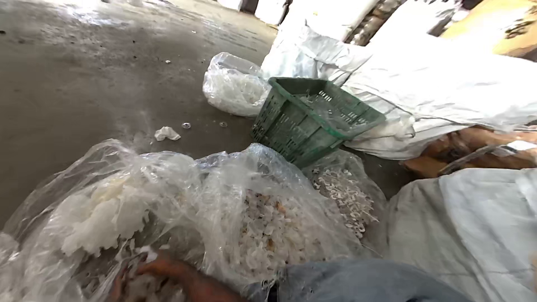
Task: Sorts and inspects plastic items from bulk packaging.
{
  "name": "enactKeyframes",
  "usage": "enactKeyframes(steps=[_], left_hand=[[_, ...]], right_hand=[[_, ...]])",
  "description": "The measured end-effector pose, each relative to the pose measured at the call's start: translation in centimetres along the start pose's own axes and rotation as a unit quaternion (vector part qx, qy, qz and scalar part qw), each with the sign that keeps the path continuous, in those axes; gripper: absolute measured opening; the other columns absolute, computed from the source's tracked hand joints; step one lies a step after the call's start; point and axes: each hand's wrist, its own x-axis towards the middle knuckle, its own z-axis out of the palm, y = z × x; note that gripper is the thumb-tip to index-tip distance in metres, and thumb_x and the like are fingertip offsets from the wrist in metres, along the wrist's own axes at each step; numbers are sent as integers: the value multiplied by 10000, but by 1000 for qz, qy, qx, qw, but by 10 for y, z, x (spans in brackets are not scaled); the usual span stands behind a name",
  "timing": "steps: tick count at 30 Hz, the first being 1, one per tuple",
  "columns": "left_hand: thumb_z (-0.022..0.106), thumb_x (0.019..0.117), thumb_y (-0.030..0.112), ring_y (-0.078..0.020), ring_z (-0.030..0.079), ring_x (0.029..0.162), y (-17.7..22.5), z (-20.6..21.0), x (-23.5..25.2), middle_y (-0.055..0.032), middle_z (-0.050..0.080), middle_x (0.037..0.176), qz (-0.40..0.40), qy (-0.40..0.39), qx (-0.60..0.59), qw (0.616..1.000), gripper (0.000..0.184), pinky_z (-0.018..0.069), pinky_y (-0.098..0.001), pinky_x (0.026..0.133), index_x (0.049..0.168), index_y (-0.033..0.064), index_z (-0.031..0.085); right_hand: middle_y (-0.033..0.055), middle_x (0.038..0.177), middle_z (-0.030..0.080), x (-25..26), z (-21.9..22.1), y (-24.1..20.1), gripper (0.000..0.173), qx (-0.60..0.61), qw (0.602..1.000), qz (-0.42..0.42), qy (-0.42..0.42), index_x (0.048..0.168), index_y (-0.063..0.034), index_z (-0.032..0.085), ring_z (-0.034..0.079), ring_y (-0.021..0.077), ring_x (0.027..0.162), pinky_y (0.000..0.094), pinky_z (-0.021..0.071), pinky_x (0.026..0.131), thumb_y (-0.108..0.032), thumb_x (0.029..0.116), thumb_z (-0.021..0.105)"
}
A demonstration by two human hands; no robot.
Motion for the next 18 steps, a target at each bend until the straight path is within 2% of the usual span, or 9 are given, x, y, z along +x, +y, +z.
enactKeyframes(steps=[1,3,5,8,10,12,14,16,18], left_hand=[[783,864,141,-454,563,1266,18,-2,-9,-252,297,1607,2,-11,3,1000,1147,590,-628,848,1645,262,-48],[722,932,174,-420,674,1105,50,-10,-22,-199,438,1530,26,0,-8,1000,1019,629,-584,775,1645,303,5],[644,986,208,-353,717,1003,65,-27,-27,-156,556,1432,64,33,11,997,827,639,-517,758,1634,259,133],[602,1013,224,-279,706,1029,56,-51,-29,-121,622,1324,79,73,87,990,495,624,-455,819,1475,118,462],[582,1026,240,-259,688,1077,34,-54,-29,-116,638,1306,63,44,150,986,371,602,-458,886,1359,77,578],[561,1038,257,-262,675,1119,10,-47,-29,-123,644,1319,43,-10,247,968,374,568,-470,954,1364,74,586],[558,1046,262,-316,648,1206,-8,-35,-33,-161,620,1383,16,-67,385,921,419,506,-523,1051,1418,69,562],[565,1042,327,-375,588,1287,-28,-27,-35,-191,582,1426,-21,-99,500,860,466,456,-588,1086,1449,102,548],[554,1035,376,-387,571,1312,-45,-24,-40,-179,588,1427,-40,-99,559,823,483,460,-617,1067,1455,138,548]], right_hand=[[195,1262,637,-6,-6,-9,540,35,999,9,-1,1379,-32,555,636,267,1113,483,532,968,-235,918,751],[155,1205,649,-14,-22,-27,522,98,995,30,-15,1405,-68,519,652,226,1024,450,561,885,-230,948,713],[108,1116,676,-22,-40,-51,458,125,991,41,-33,1404,-104,518,675,186,926,409,588,805,-235,990,662],[32,1019,663,-40,-61,-96,378,99,994,39,-26,1373,-173,544,640,111,830,319,562,738,-284,1019,616],[26,1010,649,-56,-72,-127,354,84,996,22,-23,1360,-163,529,629,104,826,314,559,740,-258,1024,588],[29,1007,664,-55,-91,-147,321,89,994,9,-62,1314,-165,534,661,127,853,348,587,755,-237,1007,600],[27,1021,665,-63,-111,-173,309,38,994,3,-103,1293,-166,546,666,132,880,357,591,768,-228,996,604],[33,1022,677,-85,-132,-204,312,-42,992,-5,-122,1291,-150,576,668,128,869,343,590,752,-225,991,609],[18,1017,680,-115,-159,-234,295,-128,980,-10,-150,1270,-144,577,673,108,843,315,599,731,-202,981,590]])
